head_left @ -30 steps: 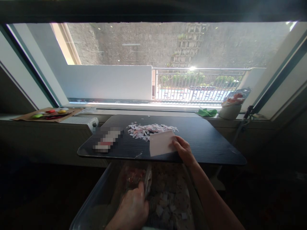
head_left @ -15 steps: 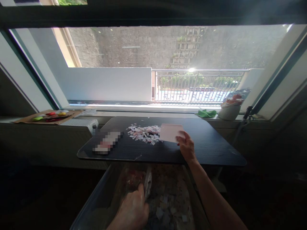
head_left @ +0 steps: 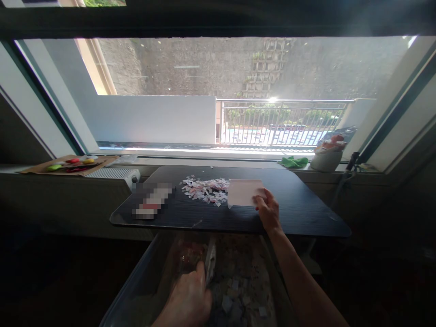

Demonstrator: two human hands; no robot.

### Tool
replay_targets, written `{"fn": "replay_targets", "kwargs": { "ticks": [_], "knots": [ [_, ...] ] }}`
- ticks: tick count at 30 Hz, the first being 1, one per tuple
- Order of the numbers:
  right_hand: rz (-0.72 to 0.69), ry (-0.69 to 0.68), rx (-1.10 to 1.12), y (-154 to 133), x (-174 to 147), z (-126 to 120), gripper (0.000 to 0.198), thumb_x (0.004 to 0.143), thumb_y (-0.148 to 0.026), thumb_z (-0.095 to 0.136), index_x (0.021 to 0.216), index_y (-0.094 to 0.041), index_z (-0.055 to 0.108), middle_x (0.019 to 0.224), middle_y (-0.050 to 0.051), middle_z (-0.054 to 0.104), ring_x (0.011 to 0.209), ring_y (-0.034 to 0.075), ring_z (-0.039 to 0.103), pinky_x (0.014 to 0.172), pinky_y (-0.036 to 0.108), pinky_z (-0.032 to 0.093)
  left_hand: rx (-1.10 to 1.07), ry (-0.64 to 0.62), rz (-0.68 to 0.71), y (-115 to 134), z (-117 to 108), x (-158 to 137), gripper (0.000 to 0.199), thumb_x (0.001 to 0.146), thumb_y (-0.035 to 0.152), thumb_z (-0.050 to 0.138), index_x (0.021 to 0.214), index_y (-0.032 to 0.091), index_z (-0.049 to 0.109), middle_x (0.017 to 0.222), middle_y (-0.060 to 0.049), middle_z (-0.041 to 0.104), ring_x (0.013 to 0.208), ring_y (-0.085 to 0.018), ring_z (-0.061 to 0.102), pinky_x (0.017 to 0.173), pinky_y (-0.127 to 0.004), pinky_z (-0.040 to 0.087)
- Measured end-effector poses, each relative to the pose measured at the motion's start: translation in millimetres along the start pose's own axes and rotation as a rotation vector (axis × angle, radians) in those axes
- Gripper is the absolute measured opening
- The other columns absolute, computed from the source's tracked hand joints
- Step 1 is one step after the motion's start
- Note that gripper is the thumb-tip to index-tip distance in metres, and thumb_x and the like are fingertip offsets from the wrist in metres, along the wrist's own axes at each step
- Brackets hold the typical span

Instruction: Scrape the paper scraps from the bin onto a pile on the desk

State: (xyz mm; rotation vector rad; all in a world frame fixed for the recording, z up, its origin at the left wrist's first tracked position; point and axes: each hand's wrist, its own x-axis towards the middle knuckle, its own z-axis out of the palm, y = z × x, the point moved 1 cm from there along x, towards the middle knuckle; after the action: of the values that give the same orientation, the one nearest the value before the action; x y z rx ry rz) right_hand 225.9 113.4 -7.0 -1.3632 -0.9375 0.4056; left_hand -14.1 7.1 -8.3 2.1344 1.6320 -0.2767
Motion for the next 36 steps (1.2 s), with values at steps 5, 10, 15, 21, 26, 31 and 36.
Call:
{"fn": "replay_targets", "kwargs": {
  "ticks": [5, 10, 15, 21, 26, 31, 36],
  "knots": [
    [0.001, 0.015, 0.02, -3, -1, 0, 0.048, 0.068, -0.04, 0.052, 0.109, -0.014, 0.05, 0.079, 0.004, 0.059, 0.052, 0.01, 0.049, 0.048, 0.025, 0.044, -0.003, -0.007, 0.001, 0, 0, 1, 0.041, 0.071, 0.017, 0.036, 0.11, 0.009, 0.043, 0.091, -0.014, 0.062, 0.086, -0.026, 0.058, 0.073, -0.036, 0.042],
    [0.003, -0.025, 0.037, 0, 0, 2, 0.046, 0.068, -0.038, 0.053, 0.107, -0.015, 0.052, 0.076, 0.003, 0.06, 0.051, 0.01, 0.049, 0.047, 0.024, 0.044, 0.012, -0.055, -0.024, 0, -1, 2, 0.041, 0.072, 0.018, 0.036, 0.111, 0.009, 0.042, 0.096, -0.014, 0.061, 0.09, -0.026, 0.057, 0.075, -0.036, 0.041],
    [-0.048, -0.063, 0.107, -3, -1, 6, 0.042, 0.068, -0.039, 0.053, 0.104, -0.017, 0.053, 0.083, 0.004, 0.06, 0.054, 0.01, 0.05, 0.05, 0.026, 0.045, 0.013, -0.044, -0.024, -1, 0, 2, 0.041, 0.072, 0.018, 0.037, 0.113, 0.009, 0.041, 0.095, -0.013, 0.061, 0.091, -0.024, 0.056, 0.076, -0.034, 0.04],
    [-0.006, 0.056, -0.023, -4, -1, 2, 0.041, 0.065, -0.031, 0.051, 0.103, -0.015, 0.056, 0.077, 0.003, 0.061, 0.06, 0.013, 0.052, 0.056, 0.026, 0.044, -0.005, -0.029, -0.014, -1, 1, 2, 0.039, 0.072, 0.017, 0.037, 0.11, 0.011, 0.042, 0.094, -0.013, 0.061, 0.089, -0.025, 0.057, 0.075, -0.036, 0.041],
    [0.015, 0.13, 0.001, -5, -1, -3, 0.04, 0.063, -0.029, 0.047, 0.099, -0.014, 0.058, 0.074, 0.002, 0.059, 0.058, 0.012, 0.049, 0.053, 0.023, 0.041, 0.001, -0.036, -0.019, 0, -1, 2, 0.039, 0.071, 0.018, 0.037, 0.109, 0.01, 0.043, 0.096, -0.013, 0.061, 0.091, -0.026, 0.056, 0.077, -0.037, 0.041],
    [0.031, 0.048, 0.039, -4, -2, -1, 0.035, 0.061, -0.028, 0.048, 0.09, -0.014, 0.06, 0.066, 0.0, 0.057, 0.054, 0.01, 0.045, 0.049, 0.022, 0.038, 0.003, -0.03, -0.014, 0, -1, 1, 0.038, 0.072, 0.018, 0.037, 0.108, 0.011, 0.044, 0.095, -0.013, 0.061, 0.089, -0.026, 0.057, 0.074, -0.036, 0.041],
    [0.052, 0.041, 0.133, -4, -2, -2, 0.03, 0.062, -0.027, 0.047, 0.084, -0.015, 0.061, 0.062, -0.002, 0.054, 0.052, 0.01, 0.044, 0.047, 0.02, 0.036, -0.009, -0.015, -0.018, 0, -1, 1, 0.037, 0.071, 0.017, 0.038, 0.107, 0.012, 0.044, 0.093, -0.012, 0.062, 0.088, -0.025, 0.058, 0.073, -0.035, 0.042]
  ]
}}
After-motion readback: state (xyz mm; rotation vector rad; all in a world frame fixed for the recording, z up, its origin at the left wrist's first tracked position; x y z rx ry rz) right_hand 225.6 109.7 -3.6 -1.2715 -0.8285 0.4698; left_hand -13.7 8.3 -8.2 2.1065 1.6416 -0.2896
